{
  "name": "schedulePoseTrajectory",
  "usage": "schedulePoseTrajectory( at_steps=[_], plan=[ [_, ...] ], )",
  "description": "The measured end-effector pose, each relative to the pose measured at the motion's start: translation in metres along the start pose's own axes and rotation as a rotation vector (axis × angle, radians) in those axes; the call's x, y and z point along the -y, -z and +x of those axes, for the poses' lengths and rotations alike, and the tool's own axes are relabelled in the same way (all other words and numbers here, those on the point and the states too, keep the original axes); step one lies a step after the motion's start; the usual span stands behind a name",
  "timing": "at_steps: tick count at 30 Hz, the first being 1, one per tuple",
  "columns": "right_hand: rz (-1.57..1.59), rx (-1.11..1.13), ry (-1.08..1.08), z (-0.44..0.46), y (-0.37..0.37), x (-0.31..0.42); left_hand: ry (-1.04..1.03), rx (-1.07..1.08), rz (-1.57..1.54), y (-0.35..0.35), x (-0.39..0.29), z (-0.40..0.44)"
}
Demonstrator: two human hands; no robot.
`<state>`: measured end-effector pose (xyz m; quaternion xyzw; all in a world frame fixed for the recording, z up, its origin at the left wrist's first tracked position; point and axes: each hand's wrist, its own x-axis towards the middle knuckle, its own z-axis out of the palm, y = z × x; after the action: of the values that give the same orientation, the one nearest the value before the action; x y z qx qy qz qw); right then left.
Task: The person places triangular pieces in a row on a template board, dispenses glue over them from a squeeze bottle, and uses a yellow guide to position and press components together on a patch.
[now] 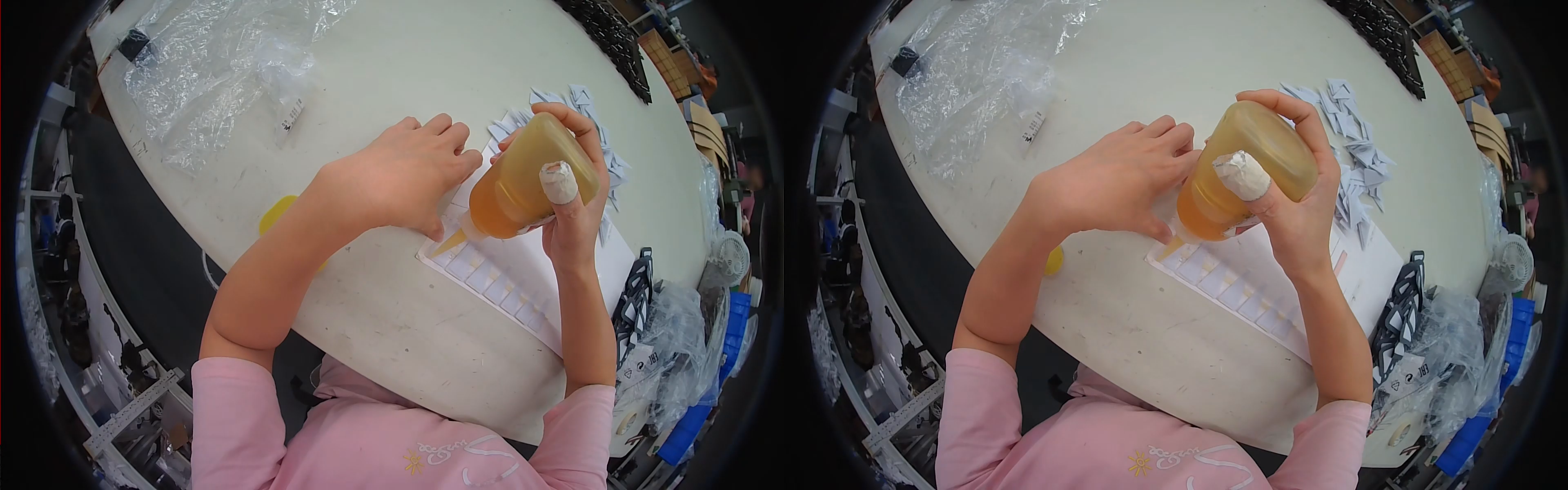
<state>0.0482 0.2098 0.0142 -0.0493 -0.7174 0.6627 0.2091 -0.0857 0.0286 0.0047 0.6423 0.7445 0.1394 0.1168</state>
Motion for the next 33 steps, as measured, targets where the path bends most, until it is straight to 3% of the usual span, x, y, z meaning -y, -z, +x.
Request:
schedulePoseTrajectory(
  at_steps=[19, 22, 25, 26, 29, 31, 33],
  plan=[
    [-0.046, 0.017, -0.042, 0.003, 0.01, 0.001, 0.033, 0.035, -0.031, 0.003, -0.002, 0.001],
    [0.171, -0.04, -0.088, 0.005, 0.018, 0.006, 0.033, 0.064, -0.058, 0.006, 0.001, 0.002],
    [0.599, -0.178, -0.138, 0.003, 0.061, 0.012, -0.019, 0.001, -0.116, 0.006, 0.011, 0.003],
    [0.922, -0.167, -0.143, 0.0, 0.082, 0.011, 0.065, -0.014, -0.212, 0.011, 0.012, 0.007],
    [1.128, -0.229, -0.119, -0.034, 0.137, 0.014, 0.269, -0.108, -0.484, 0.03, 0.005, 0.02],
    [1.03, -0.546, -0.098, -0.065, 0.156, 0.022, 0.343, -0.222, -0.649, 0.043, -0.007, 0.02],
    [0.917, -0.77, -0.075, -0.099, 0.166, 0.036, 0.124, -0.464, -0.801, 0.049, -0.029, 0.016]
  ],
)
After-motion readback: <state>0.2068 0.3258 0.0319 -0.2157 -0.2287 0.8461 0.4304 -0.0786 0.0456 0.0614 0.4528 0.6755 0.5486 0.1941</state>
